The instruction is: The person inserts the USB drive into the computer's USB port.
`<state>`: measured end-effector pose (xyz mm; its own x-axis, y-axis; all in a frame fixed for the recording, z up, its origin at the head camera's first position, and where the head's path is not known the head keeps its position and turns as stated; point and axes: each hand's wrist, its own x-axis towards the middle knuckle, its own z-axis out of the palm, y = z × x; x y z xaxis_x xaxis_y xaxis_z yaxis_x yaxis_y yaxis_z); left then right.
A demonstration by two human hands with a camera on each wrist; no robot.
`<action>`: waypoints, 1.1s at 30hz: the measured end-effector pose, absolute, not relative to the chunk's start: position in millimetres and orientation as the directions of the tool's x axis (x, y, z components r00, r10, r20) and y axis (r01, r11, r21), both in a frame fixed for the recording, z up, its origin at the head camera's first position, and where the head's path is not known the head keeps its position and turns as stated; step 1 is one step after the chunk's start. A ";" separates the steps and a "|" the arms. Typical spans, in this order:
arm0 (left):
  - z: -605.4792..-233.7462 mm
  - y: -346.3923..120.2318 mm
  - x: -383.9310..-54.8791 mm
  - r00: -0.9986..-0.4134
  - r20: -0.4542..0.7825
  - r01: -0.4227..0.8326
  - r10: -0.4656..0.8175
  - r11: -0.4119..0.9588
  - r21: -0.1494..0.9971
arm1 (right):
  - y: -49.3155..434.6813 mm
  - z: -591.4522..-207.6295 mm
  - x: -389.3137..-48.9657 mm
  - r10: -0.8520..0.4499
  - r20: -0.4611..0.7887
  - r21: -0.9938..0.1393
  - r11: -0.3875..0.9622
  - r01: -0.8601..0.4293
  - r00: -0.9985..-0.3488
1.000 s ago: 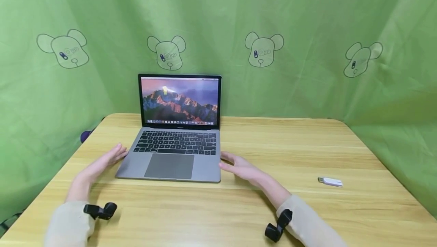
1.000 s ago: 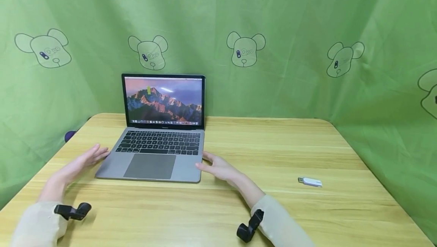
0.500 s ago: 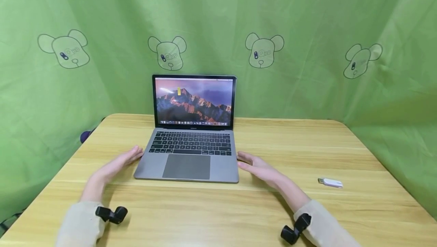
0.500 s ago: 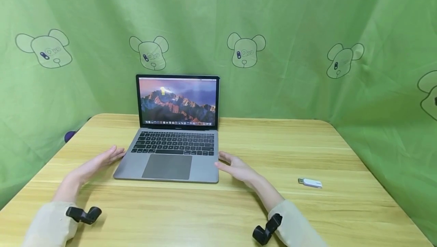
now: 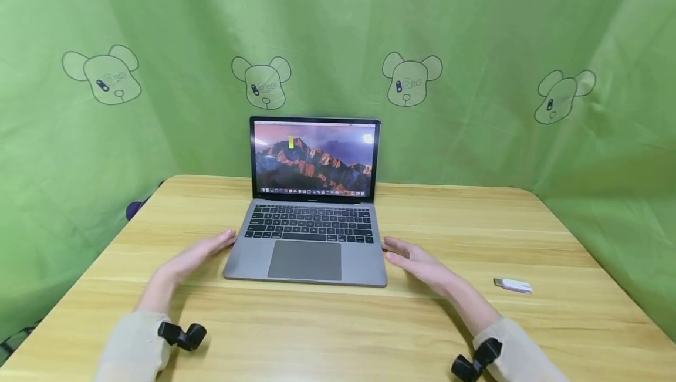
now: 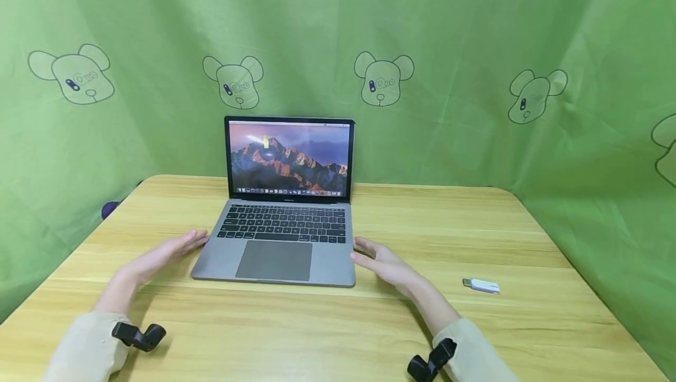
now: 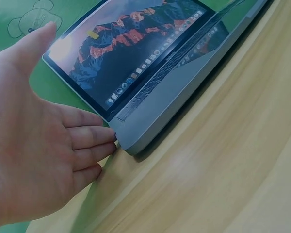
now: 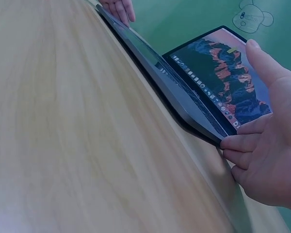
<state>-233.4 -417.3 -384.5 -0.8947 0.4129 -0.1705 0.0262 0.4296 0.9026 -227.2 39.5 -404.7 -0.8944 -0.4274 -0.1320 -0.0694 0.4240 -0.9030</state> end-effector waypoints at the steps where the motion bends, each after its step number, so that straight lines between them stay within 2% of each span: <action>1: -384.6 -418.0 -233.7 -0.893 -0.167 0.034 0.418 0.433 0.901 | 39.2 -404.9 -227.0 -0.425 -0.132 -0.903 0.424 -0.068 -0.896; 7: -385.7 -421.7 -236.1 -0.883 -0.138 0.077 0.448 0.429 0.900 | 37.5 -406.4 -225.8 -0.413 -0.129 -0.910 0.411 -0.058 -0.901; 33: -389.4 -439.6 -246.6 -0.851 -0.134 0.121 0.508 0.436 0.892 | 30.3 -412.9 -223.6 -0.345 -0.110 -0.915 0.401 -0.040 -0.932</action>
